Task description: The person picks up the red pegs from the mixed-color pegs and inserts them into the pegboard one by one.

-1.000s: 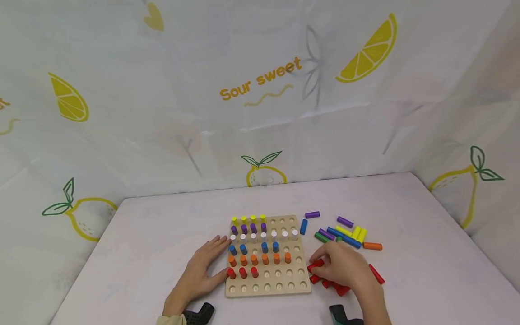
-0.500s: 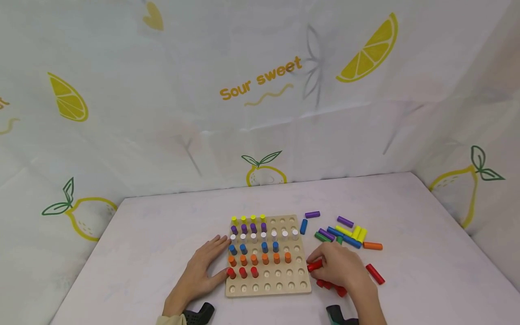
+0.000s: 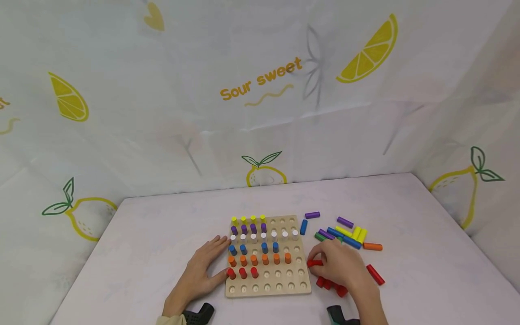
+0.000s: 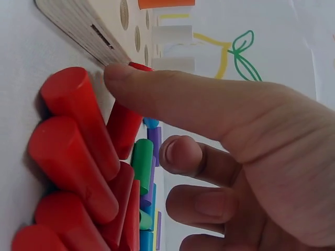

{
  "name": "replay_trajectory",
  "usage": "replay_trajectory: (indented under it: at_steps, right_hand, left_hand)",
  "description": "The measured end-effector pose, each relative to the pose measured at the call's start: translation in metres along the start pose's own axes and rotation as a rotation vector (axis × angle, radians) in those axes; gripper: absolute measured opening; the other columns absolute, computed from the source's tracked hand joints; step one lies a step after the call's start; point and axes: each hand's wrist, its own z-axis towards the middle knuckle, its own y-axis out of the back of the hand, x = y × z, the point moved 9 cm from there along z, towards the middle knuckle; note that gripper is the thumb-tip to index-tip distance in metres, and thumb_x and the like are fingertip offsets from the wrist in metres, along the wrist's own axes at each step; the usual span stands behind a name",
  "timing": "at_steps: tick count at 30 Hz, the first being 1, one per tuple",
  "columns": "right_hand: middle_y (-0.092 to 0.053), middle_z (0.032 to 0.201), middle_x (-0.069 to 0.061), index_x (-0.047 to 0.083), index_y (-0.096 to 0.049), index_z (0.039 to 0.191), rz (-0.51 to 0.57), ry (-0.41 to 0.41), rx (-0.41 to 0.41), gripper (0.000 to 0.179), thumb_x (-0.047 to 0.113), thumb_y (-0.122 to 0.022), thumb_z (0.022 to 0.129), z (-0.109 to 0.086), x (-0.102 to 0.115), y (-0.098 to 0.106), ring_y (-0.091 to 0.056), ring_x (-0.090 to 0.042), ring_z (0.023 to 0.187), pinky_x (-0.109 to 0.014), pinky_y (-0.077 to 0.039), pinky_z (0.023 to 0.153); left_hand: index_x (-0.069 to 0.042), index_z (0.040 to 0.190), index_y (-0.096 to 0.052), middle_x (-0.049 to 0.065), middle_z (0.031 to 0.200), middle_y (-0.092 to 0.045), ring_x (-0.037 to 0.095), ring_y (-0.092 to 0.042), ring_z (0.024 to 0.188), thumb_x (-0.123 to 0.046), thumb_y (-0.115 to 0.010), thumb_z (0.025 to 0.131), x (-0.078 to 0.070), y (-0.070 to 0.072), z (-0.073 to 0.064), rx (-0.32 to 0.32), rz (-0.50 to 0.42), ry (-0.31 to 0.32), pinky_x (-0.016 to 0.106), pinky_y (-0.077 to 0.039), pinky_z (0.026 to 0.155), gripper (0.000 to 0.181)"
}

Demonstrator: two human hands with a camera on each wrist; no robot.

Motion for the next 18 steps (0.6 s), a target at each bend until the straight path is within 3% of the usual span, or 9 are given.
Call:
replay_trajectory:
  at_steps: [10,18]
  right_hand:
    - [-0.048,0.06,0.004,0.023,-0.079,0.092,-0.01,0.014,-0.026,0.02,0.035,-0.087,0.078,-0.003,0.001,0.007,-0.047,-0.011,0.057,-0.021,-0.027,0.048]
    - [-0.046,0.06,0.004,0.022,-0.075,0.09,-0.022,0.028,-0.054,0.021,0.036,-0.086,0.079,-0.005,0.004,0.012,-0.046,-0.011,0.055,-0.02,-0.028,0.047]
  left_hand:
    - [-0.023,0.148,-0.056,0.001,0.154,-0.056,0.025,-0.044,0.15,-0.042,-0.069,0.086,0.0,0.0,0.0,-0.004,0.005,-0.003,0.053,-0.035,0.125,0.066]
    - [-0.023,0.148,-0.056,0.0,0.154,-0.056,0.025,-0.043,0.151,-0.043,-0.068,0.087,0.0,0.0,0.0,-0.001,0.007,-0.003,0.053,-0.035,0.126,0.066]
